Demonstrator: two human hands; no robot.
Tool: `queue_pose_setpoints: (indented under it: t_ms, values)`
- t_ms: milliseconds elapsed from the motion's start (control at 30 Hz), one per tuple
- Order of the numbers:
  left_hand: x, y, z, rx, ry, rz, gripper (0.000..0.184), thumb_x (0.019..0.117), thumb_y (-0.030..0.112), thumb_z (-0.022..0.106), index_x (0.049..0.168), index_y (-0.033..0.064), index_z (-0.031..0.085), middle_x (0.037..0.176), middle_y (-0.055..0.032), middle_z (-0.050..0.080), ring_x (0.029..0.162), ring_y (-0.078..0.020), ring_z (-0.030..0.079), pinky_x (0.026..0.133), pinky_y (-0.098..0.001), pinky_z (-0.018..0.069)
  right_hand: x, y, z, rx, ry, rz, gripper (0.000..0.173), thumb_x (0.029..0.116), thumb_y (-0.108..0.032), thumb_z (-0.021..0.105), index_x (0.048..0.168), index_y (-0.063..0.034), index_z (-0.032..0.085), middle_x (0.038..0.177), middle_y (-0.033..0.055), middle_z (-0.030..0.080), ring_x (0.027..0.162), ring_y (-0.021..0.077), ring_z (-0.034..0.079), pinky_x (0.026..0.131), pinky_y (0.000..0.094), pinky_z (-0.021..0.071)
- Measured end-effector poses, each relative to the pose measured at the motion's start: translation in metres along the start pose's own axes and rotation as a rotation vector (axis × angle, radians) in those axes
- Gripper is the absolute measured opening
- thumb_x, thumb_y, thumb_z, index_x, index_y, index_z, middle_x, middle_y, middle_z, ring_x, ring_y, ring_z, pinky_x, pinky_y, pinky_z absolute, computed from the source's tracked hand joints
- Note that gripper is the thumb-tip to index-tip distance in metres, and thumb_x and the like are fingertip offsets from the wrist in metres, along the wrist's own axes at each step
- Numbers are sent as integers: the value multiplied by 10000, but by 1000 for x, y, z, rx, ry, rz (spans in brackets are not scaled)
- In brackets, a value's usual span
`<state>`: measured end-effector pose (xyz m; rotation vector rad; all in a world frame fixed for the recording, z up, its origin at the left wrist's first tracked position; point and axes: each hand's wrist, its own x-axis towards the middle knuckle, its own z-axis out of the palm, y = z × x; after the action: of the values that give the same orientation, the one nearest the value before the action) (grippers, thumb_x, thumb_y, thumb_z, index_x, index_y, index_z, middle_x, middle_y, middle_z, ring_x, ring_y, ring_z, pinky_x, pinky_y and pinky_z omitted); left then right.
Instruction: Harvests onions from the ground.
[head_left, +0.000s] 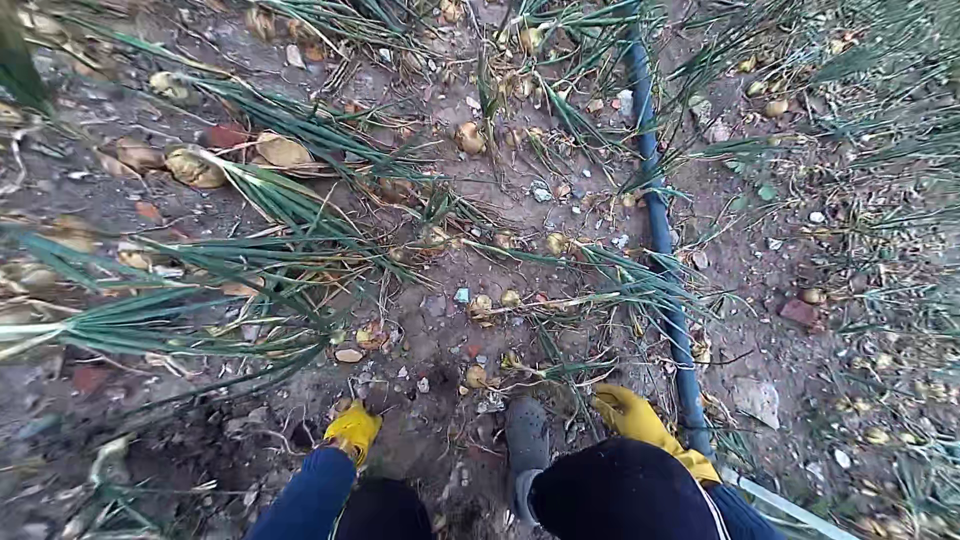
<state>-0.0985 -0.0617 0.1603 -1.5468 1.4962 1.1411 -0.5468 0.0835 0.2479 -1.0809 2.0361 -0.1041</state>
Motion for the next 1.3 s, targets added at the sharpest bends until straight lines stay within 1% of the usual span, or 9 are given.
queue_pose_setpoints:
  t_ms: [100, 233, 367, 500, 600, 767, 900, 1100, 1300]
  values:
    - [71, -20, 63, -107, 322, -40, 625, 929, 380, 668, 1394, -28, 579, 1370, -305, 601, 1187, -465, 649, 986, -627, 528, 106, -3, 44, -226, -37, -263, 405, 990, -419, 654, 1314, -181, 705, 1249, 19, 724, 1196, 162, 665, 1076, 441, 529]
    - [135, -56, 99, -47, 198, -107, 716, 949, 454, 650, 1521, 64, 470, 1517, -242, 501, 1249, -447, 616, 1009, -633, 517, 213, -75, 110, -407, -5, -537, 408, 1014, -439, 601, 1294, -165, 716, 1309, 73, 697, 1297, 244, 606, 1142, 472, 460]
    - [128, -57, 110, -82, 262, -117, 669, 973, 434, 625, 1537, 110, 467, 1460, -251, 555, 1247, -448, 618, 1015, -636, 505, 272, -109, 158, -631, -13, -437, 422, 1008, -452, 572, 1175, -90, 707, 1142, 172, 718, 1085, 376, 690, 899, 620, 552]
    - [117, -56, 133, -283, 322, -163, 638, 980, 401, 652, 1524, 113, 484, 1433, -268, 566, 1285, -444, 589, 1065, -631, 469, 275, -110, 156, -728, -120, -409, 323, 1024, -346, 544, 1129, -79, 693, 1079, 191, 717, 978, 422, 703, 767, 661, 554]
    - [116, -59, 169, -395, 445, -119, 610, 969, 369, 675, 1479, 65, 534, 1508, -256, 504, 1418, -416, 474, 1171, -591, 382, 245, -93, 161, -766, -155, -456, 273, 956, -155, 611, 1168, 3, 681, 1142, 246, 679, 1039, 436, 675, 849, 636, 546]
    - [125, -52, 181, -362, 495, -93, 571, 957, 375, 683, 1429, 68, 585, 1529, -251, 485, 1456, -418, 427, 1180, -598, 370, 248, -46, 148, -460, -233, -489, 366, 1070, -347, 494, 1269, -117, 698, 1196, 129, 715, 1132, 303, 686, 981, 559, 547]
    - [121, -37, 166, -283, 421, -123, 584, 961, 388, 668, 1435, 60, 577, 1481, -253, 533, 1401, -424, 492, 1145, -616, 401, 273, -31, 126, -375, 139, -637, 326, 1047, -335, 528, 1132, -118, 755, 1141, 74, 747, 1157, 239, 676, 1061, 466, 514]
    - [108, 14, 135, -132, 296, -183, 653, 934, 456, 682, 1461, 91, 559, 1564, -220, 459, 1451, -482, 397, 1109, -684, 397, 306, -48, 99, -592, 56, -254, 379, 1012, -423, 539, 1070, -88, 706, 1056, 170, 723, 990, 386, 709, 768, 632, 564]
    - [101, 55, 115, -270, 358, 20, 607, 982, 422, 649, 1469, 74, 546, 1509, -219, 523, 1380, -396, 528, 1130, -613, 428, 308, -55, 93, -627, -47, -218, 404, 1019, -424, 483, 966, -112, 734, 969, 157, 738, 947, 386, 714, 743, 645, 547]
